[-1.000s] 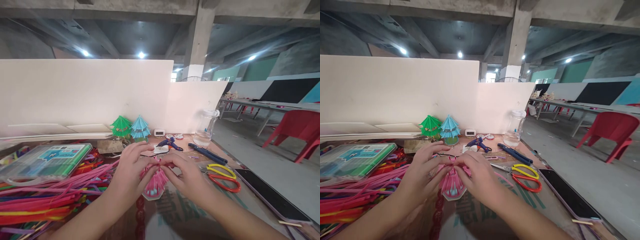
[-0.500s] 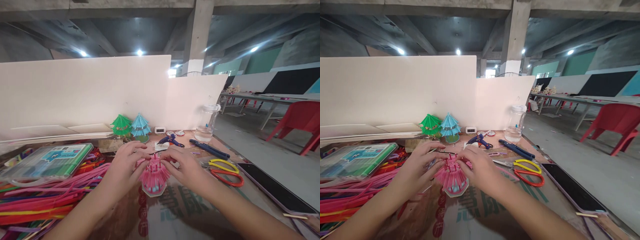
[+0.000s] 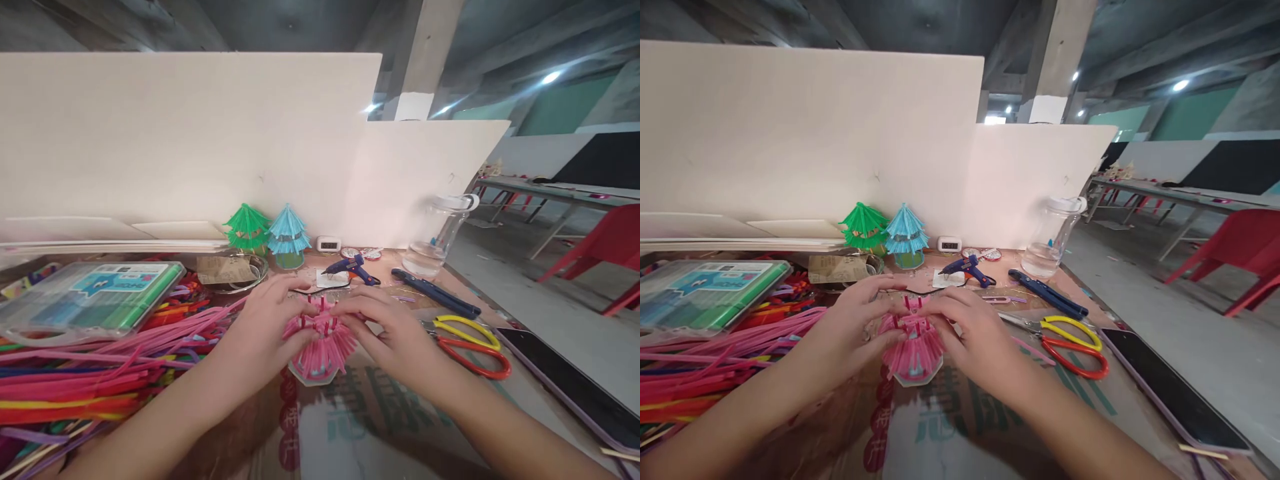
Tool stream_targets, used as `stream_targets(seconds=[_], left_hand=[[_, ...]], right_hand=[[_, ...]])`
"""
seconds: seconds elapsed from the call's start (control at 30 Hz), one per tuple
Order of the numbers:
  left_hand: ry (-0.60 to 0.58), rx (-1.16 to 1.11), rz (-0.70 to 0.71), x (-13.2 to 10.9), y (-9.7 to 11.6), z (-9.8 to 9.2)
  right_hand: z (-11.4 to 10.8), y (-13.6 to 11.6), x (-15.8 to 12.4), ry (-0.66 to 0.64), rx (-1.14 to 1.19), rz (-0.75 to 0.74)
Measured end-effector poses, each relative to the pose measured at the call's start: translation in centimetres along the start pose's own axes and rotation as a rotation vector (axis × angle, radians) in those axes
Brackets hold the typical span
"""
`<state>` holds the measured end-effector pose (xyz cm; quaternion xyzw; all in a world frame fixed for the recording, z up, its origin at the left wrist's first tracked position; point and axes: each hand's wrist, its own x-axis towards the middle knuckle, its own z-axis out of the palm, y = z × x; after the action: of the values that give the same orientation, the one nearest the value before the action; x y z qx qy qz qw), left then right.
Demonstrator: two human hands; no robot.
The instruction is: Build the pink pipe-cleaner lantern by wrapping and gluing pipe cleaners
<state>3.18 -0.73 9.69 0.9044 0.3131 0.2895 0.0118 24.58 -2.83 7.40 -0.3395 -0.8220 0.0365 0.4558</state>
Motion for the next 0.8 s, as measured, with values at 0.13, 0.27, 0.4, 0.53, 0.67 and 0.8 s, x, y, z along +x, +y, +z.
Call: stream_targets(seconds=[0.13,0.27,0.4,0.53,0.67,0.8], left_hand=[[0.000,-0.020,-0.008,0.10,-0.03,0.05],[0.005,-0.031,0.006,0.13,0.01,0.22],[0.001,-0.030,-0.006,0.09,0.03,0.37],[0.001,-0.030,-0.001,0.09,-0.02,0.36],[0.014,-0.038,0.033,0.10,-0.05,0.38],[0.019,-0.029,0.035,0.12,0.00,0.31]], right_hand=[[-0.19,-0.41,-0.08,0.002,-0.004,0.014],[-0.39,-0.63,-0.03,-0.001,-0.015,-0.014],[-0.47,-0.63,0.02,0.000,-0.029,-0.015],[-0.53,-0.71,0.04,-0.024,-0.045,-0.012],[-0.55,-0.79,0.06,-0.039,-0.052,-0.016],[-0.56,-0.76,0.04,-0.040,-0.066,-0.022]])
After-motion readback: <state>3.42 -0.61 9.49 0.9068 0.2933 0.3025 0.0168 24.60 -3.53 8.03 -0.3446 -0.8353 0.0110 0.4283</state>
